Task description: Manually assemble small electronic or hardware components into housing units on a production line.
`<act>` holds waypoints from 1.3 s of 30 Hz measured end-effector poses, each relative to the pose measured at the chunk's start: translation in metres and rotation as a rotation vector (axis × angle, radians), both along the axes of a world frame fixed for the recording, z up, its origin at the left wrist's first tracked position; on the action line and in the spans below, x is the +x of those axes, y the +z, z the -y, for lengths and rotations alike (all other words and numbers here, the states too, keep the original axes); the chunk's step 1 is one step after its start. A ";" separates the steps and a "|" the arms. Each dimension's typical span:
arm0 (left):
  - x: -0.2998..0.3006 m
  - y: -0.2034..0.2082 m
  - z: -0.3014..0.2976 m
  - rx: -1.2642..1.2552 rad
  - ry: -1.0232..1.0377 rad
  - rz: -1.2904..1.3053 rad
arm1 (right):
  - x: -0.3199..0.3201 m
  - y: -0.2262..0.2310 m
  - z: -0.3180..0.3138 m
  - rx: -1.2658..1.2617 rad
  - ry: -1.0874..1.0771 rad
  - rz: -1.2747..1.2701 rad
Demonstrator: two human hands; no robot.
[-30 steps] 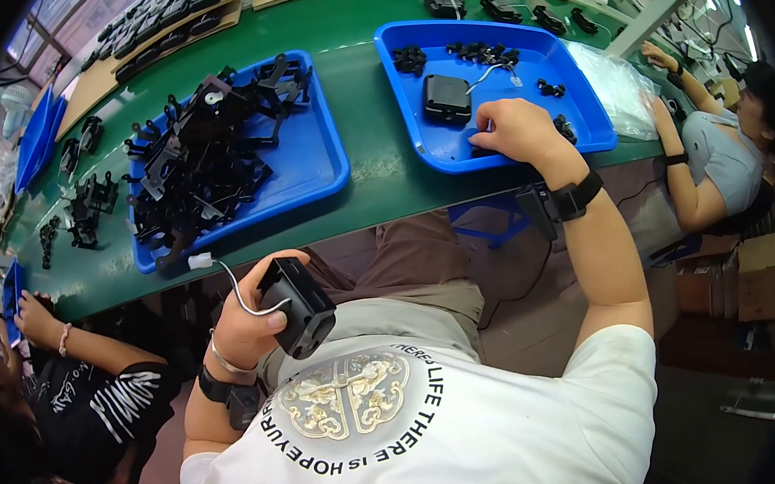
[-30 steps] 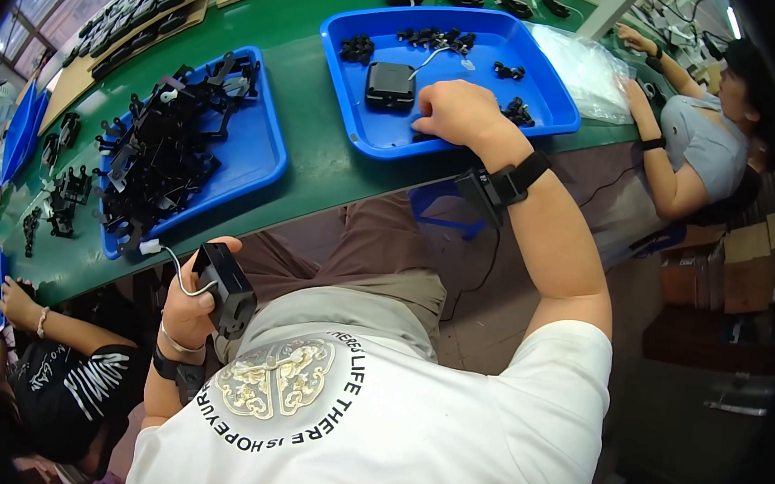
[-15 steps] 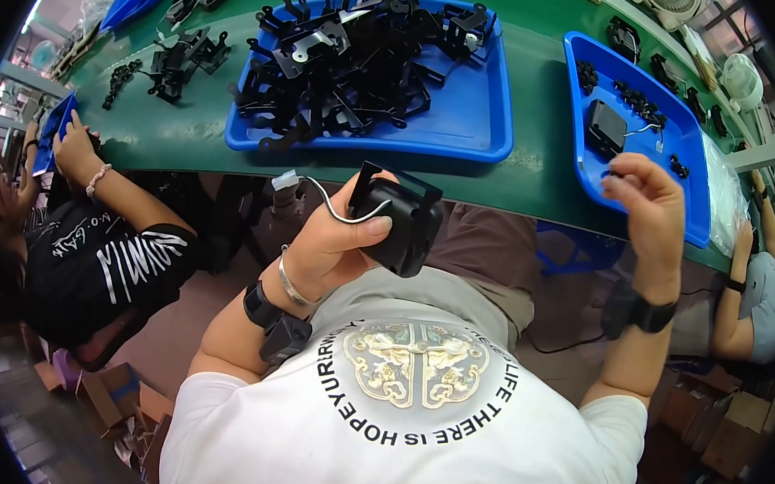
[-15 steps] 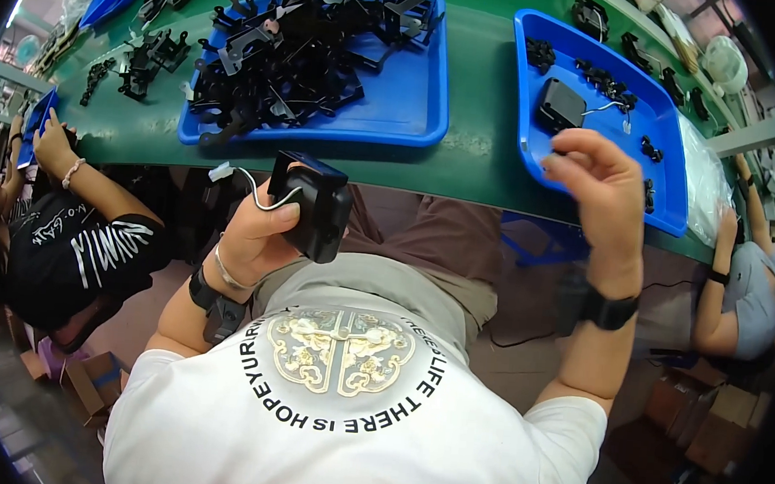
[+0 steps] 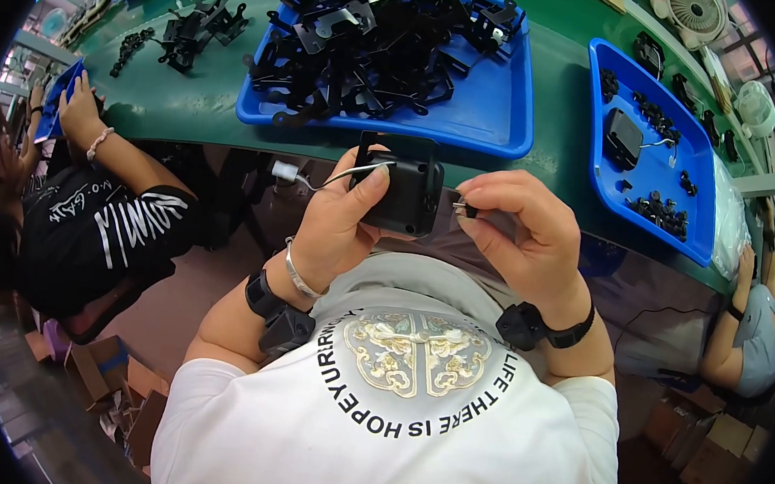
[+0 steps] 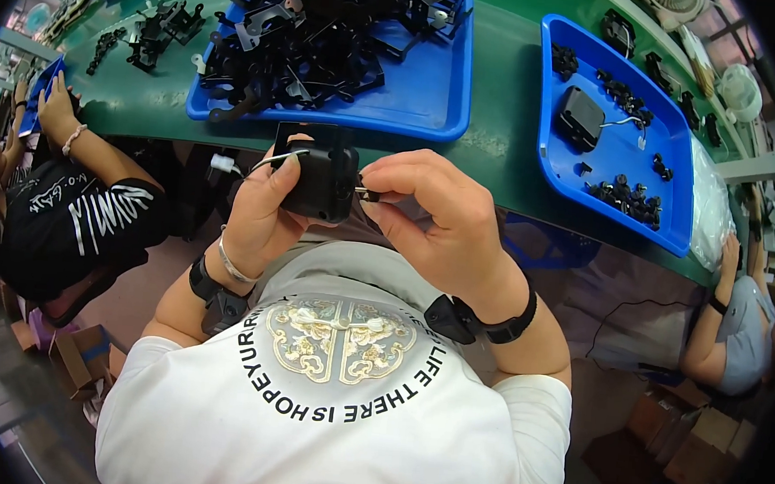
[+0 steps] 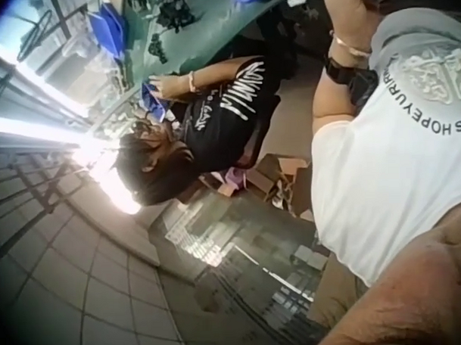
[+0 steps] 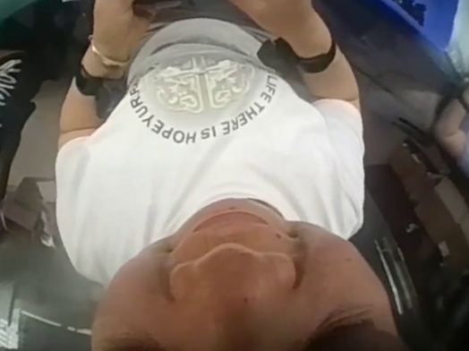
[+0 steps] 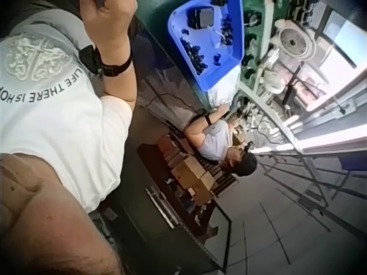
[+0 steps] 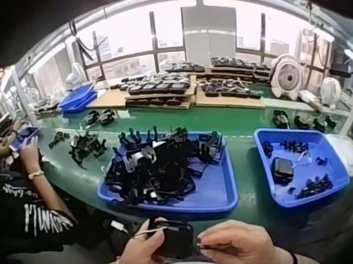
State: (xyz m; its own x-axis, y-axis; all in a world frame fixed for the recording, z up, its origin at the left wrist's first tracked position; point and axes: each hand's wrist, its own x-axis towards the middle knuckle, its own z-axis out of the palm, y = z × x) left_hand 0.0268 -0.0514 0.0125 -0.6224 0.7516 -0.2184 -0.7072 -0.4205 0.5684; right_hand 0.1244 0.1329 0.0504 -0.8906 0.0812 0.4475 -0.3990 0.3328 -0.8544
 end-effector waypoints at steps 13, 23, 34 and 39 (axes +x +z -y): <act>0.000 0.004 0.001 -0.056 -0.032 -0.086 | -0.007 -0.026 0.011 0.101 -0.085 -0.081; -0.002 0.010 0.008 -0.186 -0.093 -0.148 | -0.008 -0.031 0.017 0.241 -0.162 -0.141; 0.004 -0.005 0.006 -0.150 -0.016 -0.177 | -0.009 -0.045 0.014 0.294 -0.108 0.088; 0.003 -0.005 0.007 -0.110 -0.007 -0.180 | -0.002 -0.036 0.016 0.114 -0.097 0.106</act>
State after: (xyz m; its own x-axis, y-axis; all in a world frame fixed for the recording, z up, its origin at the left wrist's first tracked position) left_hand 0.0302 -0.0582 0.0073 -0.6536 0.7339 -0.1849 -0.5929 -0.3446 0.7278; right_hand 0.1223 0.1165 0.0141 -0.9235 0.1236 0.3631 -0.2703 0.4622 -0.8446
